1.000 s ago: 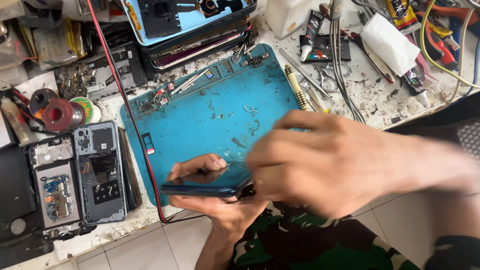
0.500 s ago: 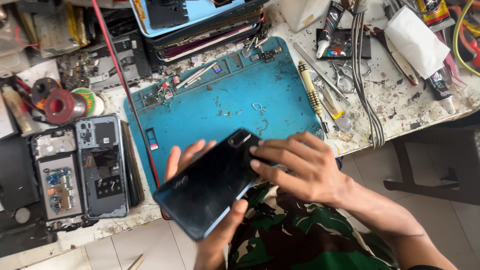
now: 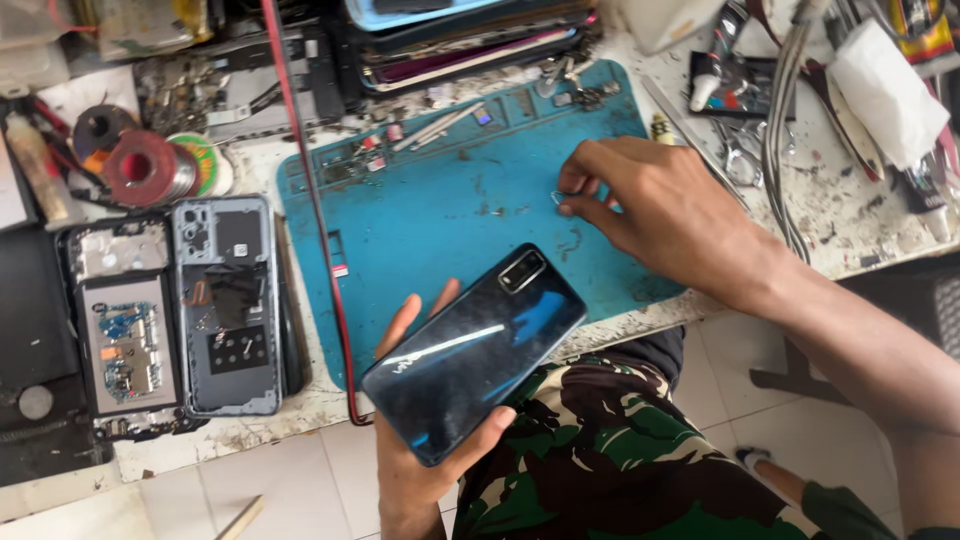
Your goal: The person holds a disassembled smartphone, presses the back cover onto the frame, and removes the SIM tray with a pin. They then use a small blade to scrape along the edges of the back cover, working around the phone on a repair mat.
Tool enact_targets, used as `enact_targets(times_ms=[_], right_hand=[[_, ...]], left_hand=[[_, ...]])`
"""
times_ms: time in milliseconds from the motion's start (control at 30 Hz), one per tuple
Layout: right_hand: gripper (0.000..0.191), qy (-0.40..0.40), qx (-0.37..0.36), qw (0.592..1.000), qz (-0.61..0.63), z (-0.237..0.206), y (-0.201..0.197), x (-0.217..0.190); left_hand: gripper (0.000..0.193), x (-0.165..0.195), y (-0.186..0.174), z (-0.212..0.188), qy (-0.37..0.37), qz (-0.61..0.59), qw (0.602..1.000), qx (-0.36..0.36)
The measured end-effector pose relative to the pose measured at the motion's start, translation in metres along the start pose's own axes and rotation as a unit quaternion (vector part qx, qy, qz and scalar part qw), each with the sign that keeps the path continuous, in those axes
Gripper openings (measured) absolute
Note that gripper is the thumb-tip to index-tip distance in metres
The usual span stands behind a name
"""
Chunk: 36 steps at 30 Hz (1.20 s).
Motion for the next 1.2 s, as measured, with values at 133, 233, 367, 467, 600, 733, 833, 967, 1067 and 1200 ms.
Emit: enact_targets(times_ms=[133, 233, 367, 467, 600, 733, 833, 967, 1067, 1200], right_hand=[[0.018, 0.069, -0.048, 0.996, -0.012, 0.009, 0.003, 0.001], [0.016, 0.079, -0.088, 0.993, -0.009, 0.016, 0.004, 0.006], [0.013, 0.076, -0.133, 0.988, -0.004, 0.025, 0.001, 0.009], [0.012, 0.039, -0.092, 0.995, -0.018, 0.037, -0.004, 0.006], [0.012, 0.057, -0.008, 0.997, -0.048, 0.058, 0.000, 0.015], [0.010, 0.014, 0.027, 0.998, -0.049, 0.068, 0.010, 0.026], [0.009, 0.001, 0.046, 0.997, -0.055, 0.069, 0.013, 0.029], [0.009, 0.010, 0.065, 0.995, -0.069, 0.062, 0.005, 0.024], [0.007, 0.015, 0.072, 0.996, -0.041, 0.045, -0.012, 0.022], [0.011, 0.066, 0.074, 0.994, -0.052, 0.000, -0.042, 0.020]], left_hand=[[0.109, -0.002, -0.001, -0.001, -0.020, -0.028, 0.999, -0.007], [0.110, -0.002, -0.002, 0.001, -0.023, -0.044, 0.999, -0.019], [0.110, -0.001, -0.002, 0.003, -0.007, -0.040, 0.999, -0.034], [0.108, 0.000, -0.001, 0.003, 0.008, -0.047, 0.998, -0.038], [0.107, -0.001, -0.001, 0.001, -0.006, -0.065, 0.997, -0.042], [0.113, 0.000, -0.001, 0.001, -0.010, -0.096, 0.994, -0.046], [0.121, 0.002, -0.002, 0.001, -0.009, -0.142, 0.988, -0.055], [0.119, 0.003, -0.006, 0.001, -0.008, -0.200, 0.978, -0.054], [0.107, 0.000, -0.011, 0.001, -0.051, -0.257, 0.965, -0.013], [0.090, -0.002, -0.012, 0.001, -0.071, -0.250, 0.964, 0.050]])
Point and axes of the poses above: each hand's wrist, its own z-axis towards the middle knuckle, its own y-axis out of the palm, x = y × z, the point moved 3 cm from there along z, towards the middle knuckle, and after that the axes turned 3 degrees about y, right-handed, at the moved point
